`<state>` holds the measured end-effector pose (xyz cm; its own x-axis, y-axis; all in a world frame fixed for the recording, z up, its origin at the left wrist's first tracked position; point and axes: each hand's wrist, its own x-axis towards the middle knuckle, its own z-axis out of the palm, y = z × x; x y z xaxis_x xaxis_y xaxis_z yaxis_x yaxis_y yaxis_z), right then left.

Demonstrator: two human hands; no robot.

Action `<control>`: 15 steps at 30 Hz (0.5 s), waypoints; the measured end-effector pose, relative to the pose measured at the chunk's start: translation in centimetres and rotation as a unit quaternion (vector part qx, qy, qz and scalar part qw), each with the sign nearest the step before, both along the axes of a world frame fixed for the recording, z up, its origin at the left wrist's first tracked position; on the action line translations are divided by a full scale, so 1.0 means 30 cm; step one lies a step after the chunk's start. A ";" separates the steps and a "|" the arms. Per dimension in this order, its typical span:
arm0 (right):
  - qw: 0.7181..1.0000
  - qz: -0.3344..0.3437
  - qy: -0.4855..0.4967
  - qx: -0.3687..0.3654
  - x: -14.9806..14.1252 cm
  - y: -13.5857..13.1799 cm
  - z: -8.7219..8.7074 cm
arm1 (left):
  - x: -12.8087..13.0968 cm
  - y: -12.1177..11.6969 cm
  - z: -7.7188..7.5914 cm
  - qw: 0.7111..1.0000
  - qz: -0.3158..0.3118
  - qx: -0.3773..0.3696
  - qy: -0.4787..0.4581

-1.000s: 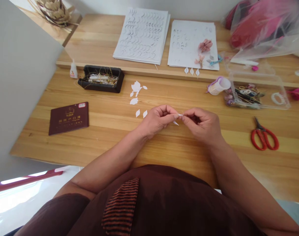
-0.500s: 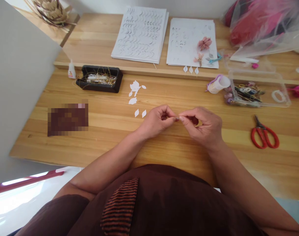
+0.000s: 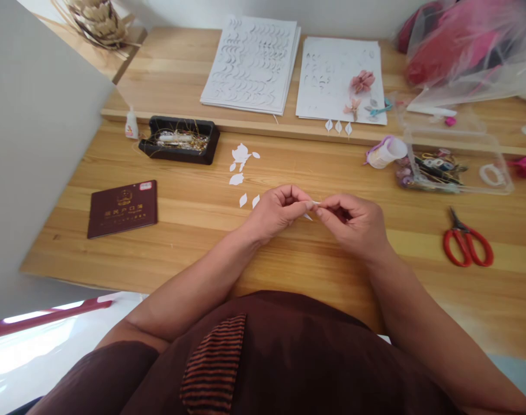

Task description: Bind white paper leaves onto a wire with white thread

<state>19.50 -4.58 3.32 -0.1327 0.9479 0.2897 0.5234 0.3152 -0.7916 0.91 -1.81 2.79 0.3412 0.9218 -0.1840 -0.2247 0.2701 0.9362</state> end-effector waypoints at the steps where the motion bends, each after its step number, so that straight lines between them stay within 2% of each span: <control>1: 1.000 0.007 -0.010 0.008 -0.003 -0.004 0.002 | 0.000 0.002 -0.006 1.000 0.011 0.003 -0.001; 4: 0.998 0.025 -0.036 0.037 -0.009 -0.014 0.008 | 0.001 0.007 -0.022 0.999 0.032 0.018 0.011; 8: 0.994 0.026 -0.060 0.088 -0.011 -0.019 0.019 | 0.000 0.008 -0.033 0.998 0.028 0.046 0.046; 12: 0.993 0.005 -0.063 0.102 0.000 -0.013 0.029 | -0.004 0.002 -0.037 0.994 -0.010 0.059 0.094; 15: 0.995 -0.014 -0.044 0.085 0.015 -0.001 0.023 | -0.006 -0.005 -0.036 0.991 -0.051 0.060 0.107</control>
